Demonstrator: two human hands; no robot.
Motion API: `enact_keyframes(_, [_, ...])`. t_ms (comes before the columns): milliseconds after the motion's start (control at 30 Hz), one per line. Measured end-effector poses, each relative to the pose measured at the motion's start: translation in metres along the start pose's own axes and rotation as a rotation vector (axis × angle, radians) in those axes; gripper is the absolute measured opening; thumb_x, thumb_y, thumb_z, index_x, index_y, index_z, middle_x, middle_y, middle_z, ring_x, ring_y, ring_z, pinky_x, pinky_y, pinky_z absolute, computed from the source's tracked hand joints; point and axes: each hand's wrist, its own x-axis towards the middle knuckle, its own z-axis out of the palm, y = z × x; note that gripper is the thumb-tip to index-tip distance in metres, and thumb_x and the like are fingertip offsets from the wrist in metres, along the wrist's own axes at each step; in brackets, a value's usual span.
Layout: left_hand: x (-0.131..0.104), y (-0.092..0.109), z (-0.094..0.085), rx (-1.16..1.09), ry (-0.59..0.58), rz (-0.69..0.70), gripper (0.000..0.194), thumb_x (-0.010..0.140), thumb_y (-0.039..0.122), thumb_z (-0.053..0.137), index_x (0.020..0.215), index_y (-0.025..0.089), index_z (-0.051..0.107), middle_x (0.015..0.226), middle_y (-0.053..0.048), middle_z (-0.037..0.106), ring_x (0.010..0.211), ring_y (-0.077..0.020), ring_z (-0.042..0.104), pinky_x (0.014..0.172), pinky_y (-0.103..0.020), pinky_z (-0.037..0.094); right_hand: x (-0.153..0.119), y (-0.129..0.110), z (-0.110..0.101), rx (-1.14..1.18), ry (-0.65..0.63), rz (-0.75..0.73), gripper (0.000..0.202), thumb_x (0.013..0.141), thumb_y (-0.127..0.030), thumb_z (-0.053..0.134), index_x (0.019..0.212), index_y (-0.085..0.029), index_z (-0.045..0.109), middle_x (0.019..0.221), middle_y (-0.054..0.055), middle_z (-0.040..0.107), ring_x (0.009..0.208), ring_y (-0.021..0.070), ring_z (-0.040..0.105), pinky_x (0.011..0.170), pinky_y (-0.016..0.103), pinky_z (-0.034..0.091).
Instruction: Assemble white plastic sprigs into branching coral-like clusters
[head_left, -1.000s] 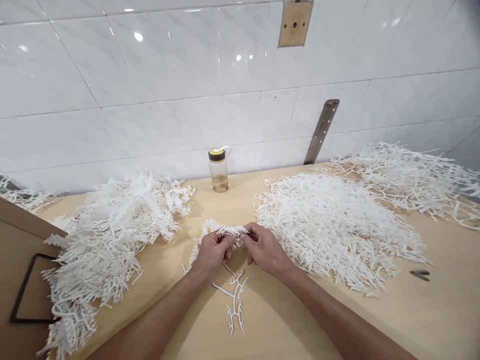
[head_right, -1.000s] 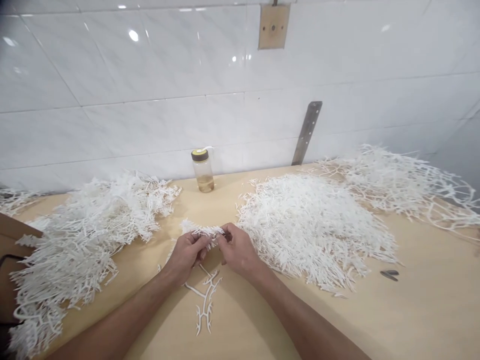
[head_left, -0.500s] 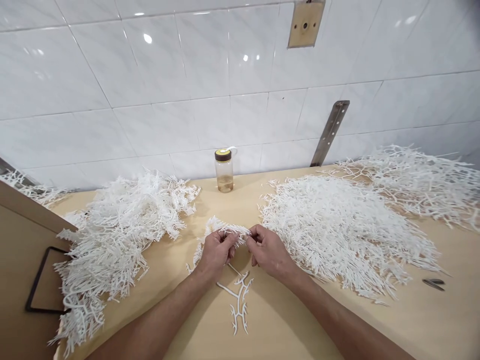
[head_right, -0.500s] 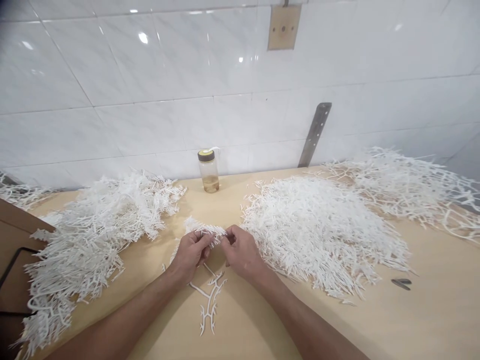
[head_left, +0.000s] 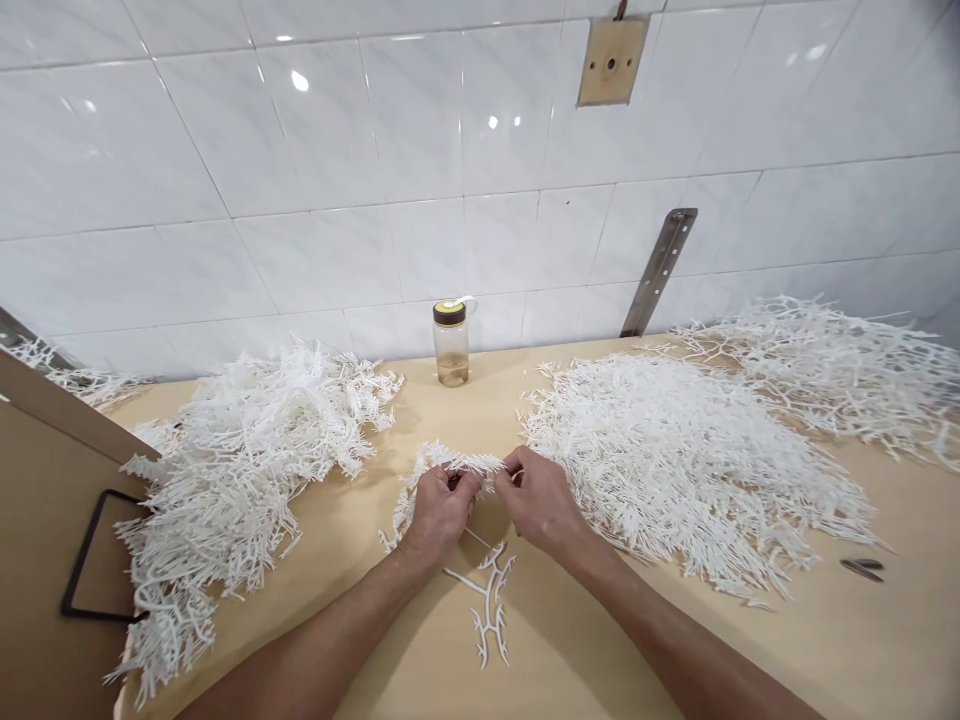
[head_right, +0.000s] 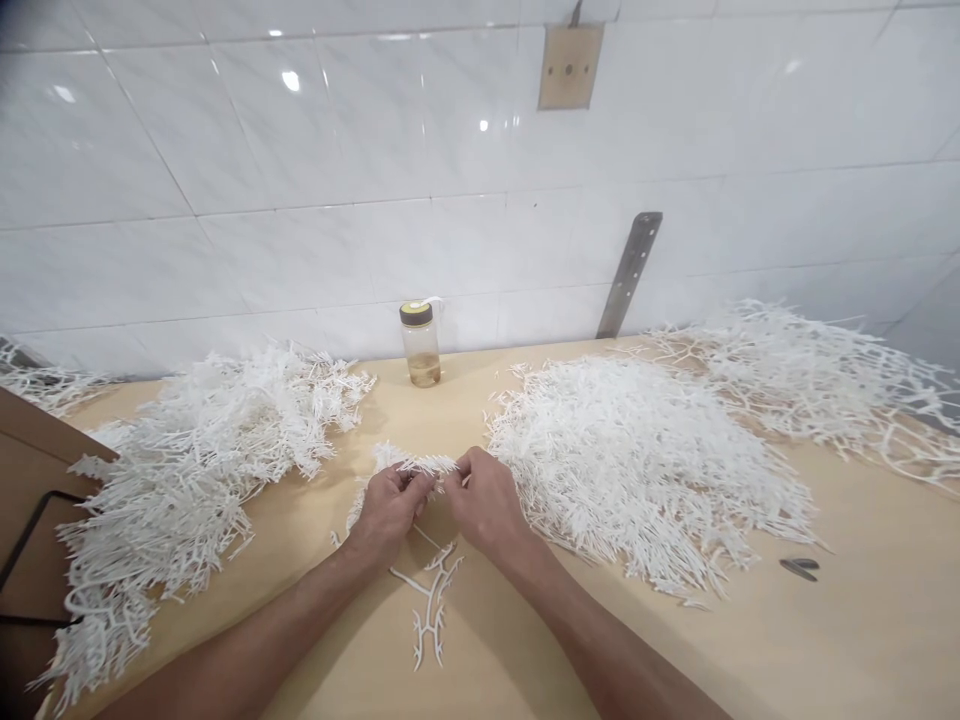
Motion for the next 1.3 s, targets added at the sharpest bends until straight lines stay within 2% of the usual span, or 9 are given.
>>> enact_keyframes(67, [0.0,-0.002,-0.002,-0.028,-0.014,-0.01,0.033,0.07,0.039,0.069,0.053,0.018,0.049,0.043,0.006,0.042,0.042,-0.0075,0.035,0.042,-0.022,0.024,0.004,0.004,-0.011,0.053,0.027,0.082,0.012,0.083,-0.025,0.051,0.071,-0.022,0.051,0.063,0.001,0.057,0.056,0.0175,0.053,0.055,0.028,0.039])
enact_keyframes(300, [0.005,-0.001,-0.004,-0.193,-0.047,-0.151,0.044,0.067,0.052,0.074,0.055,0.019,0.048,0.042,0.006,0.044,0.037,-0.0054,0.029,0.037,-0.022,0.016,0.024,0.036,-0.063,-0.075,0.507,-0.017,0.012,0.085,-0.031,0.054,0.084,-0.019,0.057,0.071,0.005,0.061,0.059,0.018,0.055,0.065,0.034,0.044])
enact_keyframes(433, [0.005,0.001,-0.004,-0.152,-0.028,-0.118,0.05,0.071,0.052,0.073,0.051,0.02,0.04,0.039,0.008,0.033,0.038,-0.0045,0.022,0.039,-0.023,0.012,0.026,0.042,-0.077,-0.157,0.646,-0.074,0.013,0.081,-0.022,0.053,0.09,-0.017,0.062,0.095,0.013,0.065,0.063,0.0175,0.057,0.066,0.035,0.046])
enact_keyframes(500, [0.005,0.002,-0.003,-0.159,-0.033,-0.119,0.052,0.071,0.052,0.073,0.05,0.02,0.037,0.04,0.009,0.027,0.039,-0.0042,0.019,0.041,-0.024,0.011,0.02,0.035,-0.071,-0.077,0.539,-0.099,0.017,0.083,-0.023,0.052,0.092,-0.017,0.066,0.096,0.012,0.067,0.061,0.017,0.058,0.064,0.034,0.047])
enact_keyframes(600, [0.004,0.003,-0.003,-0.202,-0.03,-0.15,0.052,0.07,0.052,0.075,0.053,0.021,0.037,0.042,0.011,0.023,0.04,-0.0039,0.016,0.042,-0.024,0.01,0.008,0.018,-0.05,0.128,0.097,-0.099,0.021,0.086,-0.031,0.054,0.092,-0.021,0.071,0.078,0.006,0.07,0.06,0.0185,0.061,0.061,0.032,0.048])
enact_keyframes(667, [0.004,0.004,-0.002,-0.225,-0.015,-0.168,0.048,0.069,0.052,0.076,0.057,0.02,0.042,0.043,0.011,0.024,0.039,-0.0039,0.017,0.042,-0.024,0.01,0.001,0.008,-0.035,0.147,-0.121,-0.141,0.022,0.087,-0.034,0.054,0.089,-0.023,0.072,0.082,0.005,0.073,0.066,0.0194,0.063,0.066,0.033,0.049])
enact_keyframes(800, [0.004,0.003,-0.001,-0.225,-0.001,-0.174,0.046,0.068,0.053,0.076,0.06,0.019,0.046,0.043,0.011,0.026,0.04,-0.0041,0.018,0.042,-0.023,0.012,-0.006,0.0,-0.016,0.115,-0.069,-0.153,0.025,0.088,-0.038,0.051,0.094,-0.02,0.068,0.093,0.008,0.073,0.066,0.019,0.063,0.07,0.035,0.049])
enact_keyframes(1000, [0.006,0.0,-0.001,-0.172,0.019,-0.135,0.049,0.066,0.054,0.077,0.058,0.02,0.042,0.042,0.01,0.03,0.041,-0.005,0.024,0.042,-0.023,0.016,-0.006,0.001,-0.009,0.351,-0.22,0.068,0.025,0.089,-0.045,0.05,0.081,-0.022,0.057,0.058,-0.004,0.055,0.04,0.0133,0.054,0.046,0.027,0.043])
enact_keyframes(1300, [0.008,-0.003,-0.005,-0.111,-0.056,-0.092,0.045,0.073,0.055,0.07,0.059,0.019,0.047,0.041,0.008,0.036,0.04,-0.0057,0.026,0.04,-0.022,0.017,-0.004,0.003,-0.007,0.495,-0.223,0.166,0.021,0.083,-0.04,0.055,0.08,-0.02,0.058,0.06,-0.007,0.051,0.036,0.0092,0.054,0.042,0.022,0.041])
